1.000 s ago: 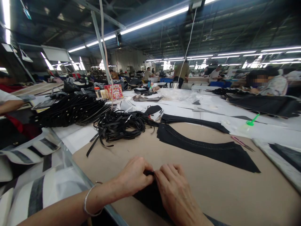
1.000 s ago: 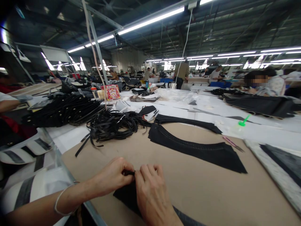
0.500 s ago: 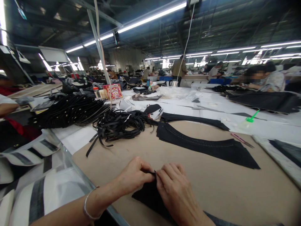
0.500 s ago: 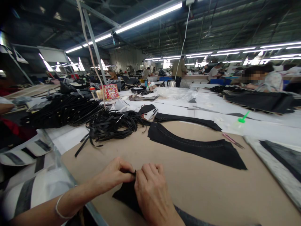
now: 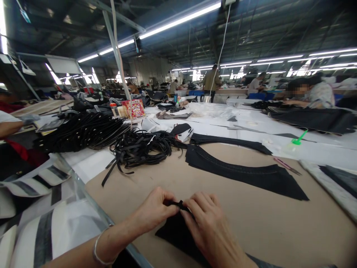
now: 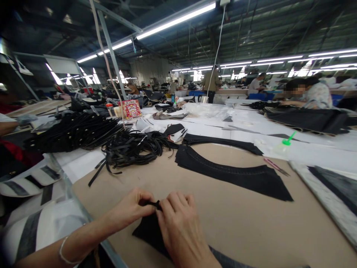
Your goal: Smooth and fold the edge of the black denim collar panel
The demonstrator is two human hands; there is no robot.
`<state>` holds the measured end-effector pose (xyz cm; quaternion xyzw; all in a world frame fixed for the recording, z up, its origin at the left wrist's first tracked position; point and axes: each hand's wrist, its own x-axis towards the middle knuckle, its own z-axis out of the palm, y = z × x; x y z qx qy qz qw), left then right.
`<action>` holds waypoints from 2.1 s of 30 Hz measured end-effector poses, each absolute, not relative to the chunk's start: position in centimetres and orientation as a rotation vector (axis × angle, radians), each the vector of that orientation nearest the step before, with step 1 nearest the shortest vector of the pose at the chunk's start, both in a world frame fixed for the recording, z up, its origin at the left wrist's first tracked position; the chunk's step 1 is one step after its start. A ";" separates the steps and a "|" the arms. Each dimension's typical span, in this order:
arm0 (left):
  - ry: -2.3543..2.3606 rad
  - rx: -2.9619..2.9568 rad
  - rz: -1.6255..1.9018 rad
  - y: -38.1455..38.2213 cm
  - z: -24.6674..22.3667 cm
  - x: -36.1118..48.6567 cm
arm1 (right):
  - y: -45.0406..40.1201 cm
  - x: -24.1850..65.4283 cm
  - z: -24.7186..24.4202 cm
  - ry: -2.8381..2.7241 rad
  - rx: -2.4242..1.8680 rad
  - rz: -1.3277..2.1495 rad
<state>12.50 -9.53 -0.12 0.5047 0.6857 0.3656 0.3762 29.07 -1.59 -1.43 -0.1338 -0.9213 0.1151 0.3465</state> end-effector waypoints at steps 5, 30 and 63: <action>1.848 1.424 0.869 -9.8 -0.2 12.9 | -1.9 28.5 -1.8 -2.408 -0.329 0.258; 1.902 1.469 0.782 -10.3 -0.1 13.5 | -2.5 28.4 -1.8 -2.382 -0.282 0.084; 1.624 1.145 0.993 -10.0 -0.5 11.7 | 0.1 30.6 -0.6 -2.119 -0.485 1.472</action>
